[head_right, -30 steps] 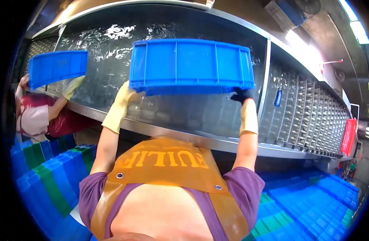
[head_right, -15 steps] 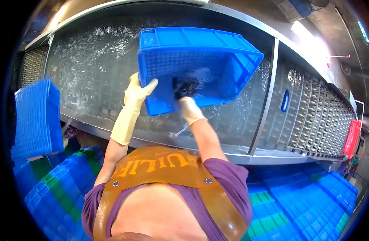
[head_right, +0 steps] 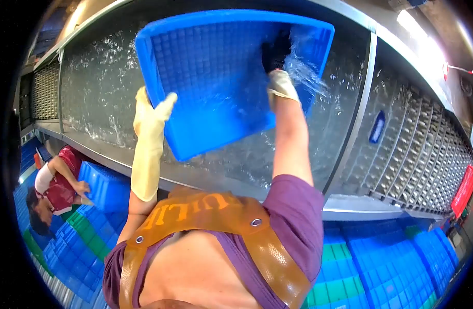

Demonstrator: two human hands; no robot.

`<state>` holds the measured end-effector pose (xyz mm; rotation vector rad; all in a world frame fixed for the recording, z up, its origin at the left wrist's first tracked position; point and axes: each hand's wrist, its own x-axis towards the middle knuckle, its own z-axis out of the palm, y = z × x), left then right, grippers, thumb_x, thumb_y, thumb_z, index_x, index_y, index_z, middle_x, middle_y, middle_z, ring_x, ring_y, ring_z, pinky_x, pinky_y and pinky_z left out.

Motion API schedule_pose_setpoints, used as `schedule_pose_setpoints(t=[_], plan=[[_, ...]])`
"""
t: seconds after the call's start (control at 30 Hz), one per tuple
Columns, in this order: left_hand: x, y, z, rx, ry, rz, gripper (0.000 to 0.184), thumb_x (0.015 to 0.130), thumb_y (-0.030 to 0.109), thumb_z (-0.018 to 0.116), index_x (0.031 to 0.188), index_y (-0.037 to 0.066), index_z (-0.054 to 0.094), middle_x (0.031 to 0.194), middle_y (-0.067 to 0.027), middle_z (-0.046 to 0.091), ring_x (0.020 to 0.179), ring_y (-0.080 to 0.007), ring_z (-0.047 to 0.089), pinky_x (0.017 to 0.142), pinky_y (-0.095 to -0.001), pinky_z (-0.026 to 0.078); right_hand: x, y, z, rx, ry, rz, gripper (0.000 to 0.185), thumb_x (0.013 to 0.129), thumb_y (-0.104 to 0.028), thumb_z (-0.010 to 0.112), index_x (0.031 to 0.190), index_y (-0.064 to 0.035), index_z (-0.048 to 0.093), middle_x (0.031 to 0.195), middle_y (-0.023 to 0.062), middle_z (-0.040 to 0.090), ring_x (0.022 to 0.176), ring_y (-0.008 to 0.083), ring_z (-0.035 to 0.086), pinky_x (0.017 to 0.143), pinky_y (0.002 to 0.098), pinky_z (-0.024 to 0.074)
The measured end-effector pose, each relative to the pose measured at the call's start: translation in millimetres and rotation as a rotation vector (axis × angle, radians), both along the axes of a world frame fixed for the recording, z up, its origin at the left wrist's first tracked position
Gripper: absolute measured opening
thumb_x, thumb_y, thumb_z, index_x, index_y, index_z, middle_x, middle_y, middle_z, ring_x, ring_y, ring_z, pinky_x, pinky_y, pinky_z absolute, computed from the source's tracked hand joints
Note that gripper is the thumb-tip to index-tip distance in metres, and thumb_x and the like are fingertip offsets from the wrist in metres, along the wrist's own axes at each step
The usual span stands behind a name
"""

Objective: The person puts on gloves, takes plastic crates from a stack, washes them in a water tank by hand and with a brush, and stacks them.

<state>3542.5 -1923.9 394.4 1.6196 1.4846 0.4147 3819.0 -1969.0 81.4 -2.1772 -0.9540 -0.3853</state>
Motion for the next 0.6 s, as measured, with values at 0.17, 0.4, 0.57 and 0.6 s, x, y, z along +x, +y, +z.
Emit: schedule_pose_setpoints(t=[0.17, 0.4, 0.57, 0.6], plan=[[12, -16, 11, 0.121, -0.025, -0.006, 0.039, 0.075, 0.028, 0.075, 0.098, 0.003, 0.056, 0.082, -0.0059, 0.058, 0.067, -0.0151, 0.057, 0.065, -0.0317, 0.048, -74, -74, 81, -0.941, 0.464, 0.166, 0.059, 0.083, -0.052, 0.052, 0.124, -0.0096, 0.055, 0.131, 0.0188, 0.052, 0.121, 0.0358, 0.050, 0.103, 0.0419, 0.0391], [-19, -20, -9, 0.096, -0.176, -0.022, 0.034, 0.073, 0.028, 0.077, 0.083, 0.001, 0.060, 0.086, -0.0088, 0.054, 0.066, -0.0159, 0.055, 0.065, -0.0312, 0.047, -243, -60, 181, -0.786, 0.467, 0.904, 0.055, 0.078, -0.046, 0.060, 0.116, -0.0062, 0.060, 0.121, 0.0198, 0.060, 0.111, 0.0354, 0.058, 0.098, 0.0426, 0.0433], [-51, 20, -25, -0.232, -0.486, 0.077, 0.049, 0.075, 0.019, 0.079, 0.111, -0.007, 0.057, 0.102, -0.0159, 0.065, 0.086, -0.0229, 0.063, 0.077, -0.0351, 0.052, -199, -135, 175, -0.387, 0.534, 1.047, 0.034, 0.087, -0.026, 0.052, 0.118, -0.0167, 0.061, 0.117, 0.0113, 0.062, 0.114, 0.0262, 0.057, 0.098, 0.0412, 0.0425], [-55, 31, -22, -0.389, -0.574, 0.089, 0.056, 0.074, 0.019, 0.079, 0.117, -0.007, 0.052, 0.106, -0.0182, 0.063, 0.090, -0.0264, 0.064, 0.080, -0.0392, 0.053, -159, -149, 159, -0.476, 0.397, 0.929, 0.030, 0.086, -0.027, 0.054, 0.114, -0.0177, 0.063, 0.108, 0.0114, 0.064, 0.105, 0.0278, 0.059, 0.089, 0.0417, 0.0454]])
